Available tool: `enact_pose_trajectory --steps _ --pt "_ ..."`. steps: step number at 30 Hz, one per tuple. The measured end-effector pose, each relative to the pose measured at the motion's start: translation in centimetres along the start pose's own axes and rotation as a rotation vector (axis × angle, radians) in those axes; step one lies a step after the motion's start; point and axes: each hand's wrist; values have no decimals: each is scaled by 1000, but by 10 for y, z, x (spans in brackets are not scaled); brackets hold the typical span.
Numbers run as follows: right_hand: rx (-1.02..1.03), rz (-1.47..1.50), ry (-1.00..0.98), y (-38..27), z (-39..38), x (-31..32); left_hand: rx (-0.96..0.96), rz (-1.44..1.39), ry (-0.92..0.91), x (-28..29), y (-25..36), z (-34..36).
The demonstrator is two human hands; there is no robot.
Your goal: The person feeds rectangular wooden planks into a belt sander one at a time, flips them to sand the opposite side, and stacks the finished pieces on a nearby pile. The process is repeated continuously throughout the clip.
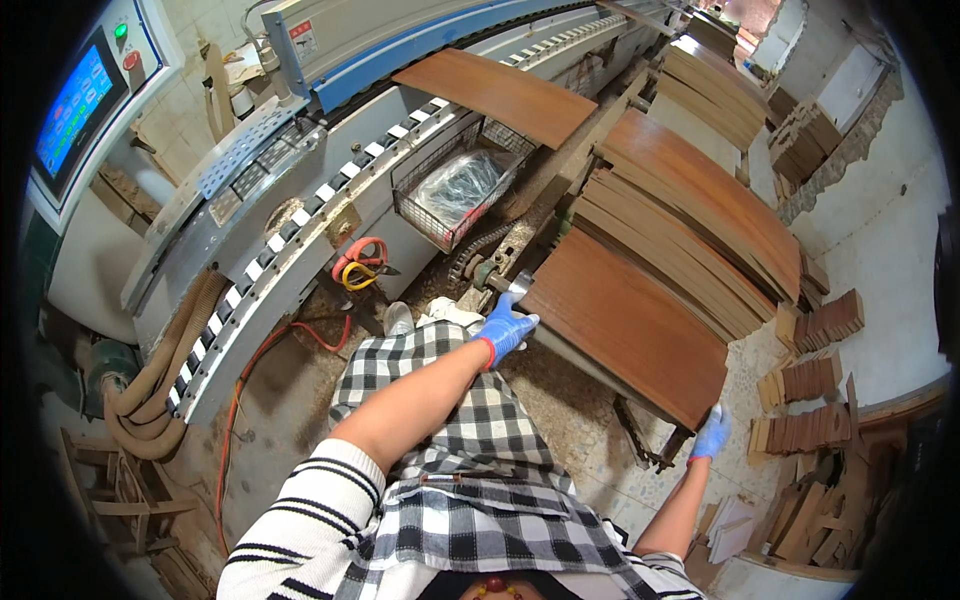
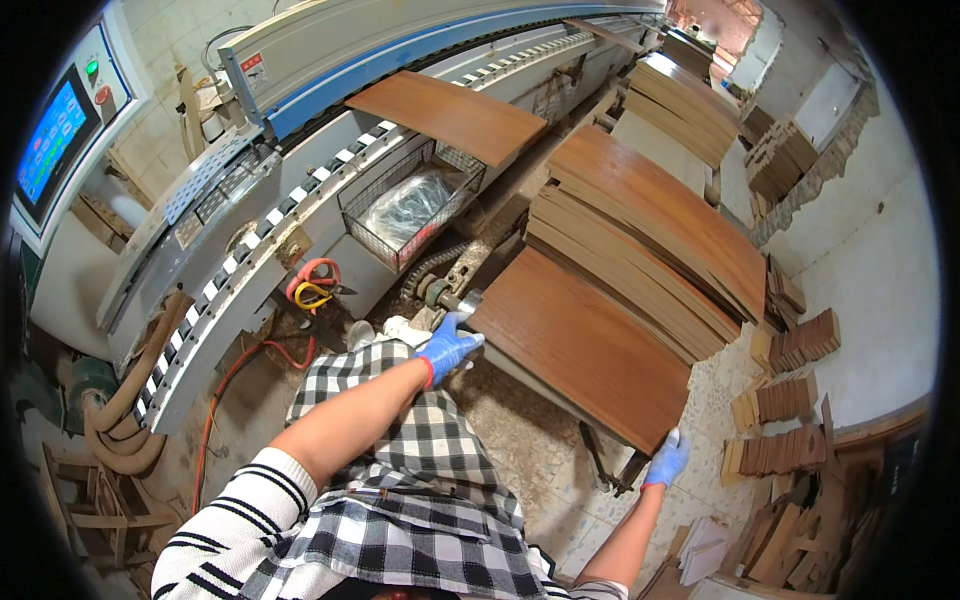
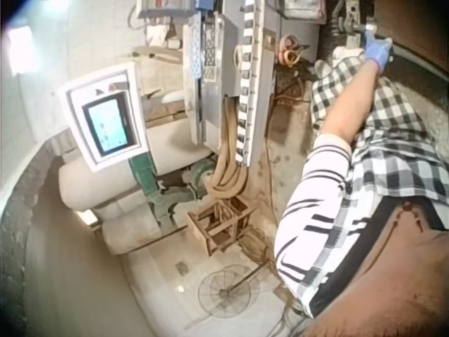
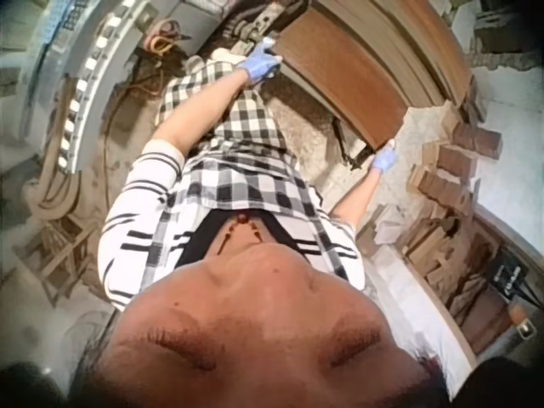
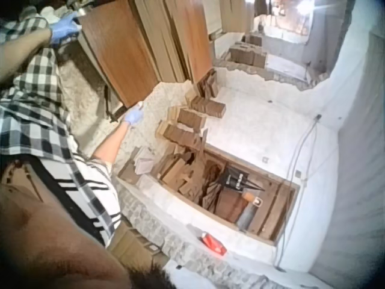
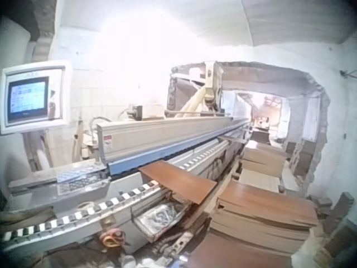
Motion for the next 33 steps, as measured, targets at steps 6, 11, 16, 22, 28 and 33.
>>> enact_pose_trajectory --steps 6,11,16,22,28,33 --pt "-221 247 4 26 -45 39 125 -509 106 8 -50 1" --pt "-135 268 -188 19 -72 47 51 -502 208 34 8 -88" --pt "-360 708 -333 -85 -111 0 -182 -560 298 109 32 -136" --pt "-246 925 -542 -205 -162 -74 -323 -662 445 176 66 -186" --pt "-140 1006 -1009 -314 -262 -82 -376 -752 464 219 54 -206" --pt "-11 747 -1488 -366 -310 -64 -538 -832 436 240 39 -239"
Point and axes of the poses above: each hand's wrist, its own z-axis towards the middle knuckle, its own x-axis out of the back of the hand, y = z × x, and after that the axes turned 6 degrees about y, right-handed
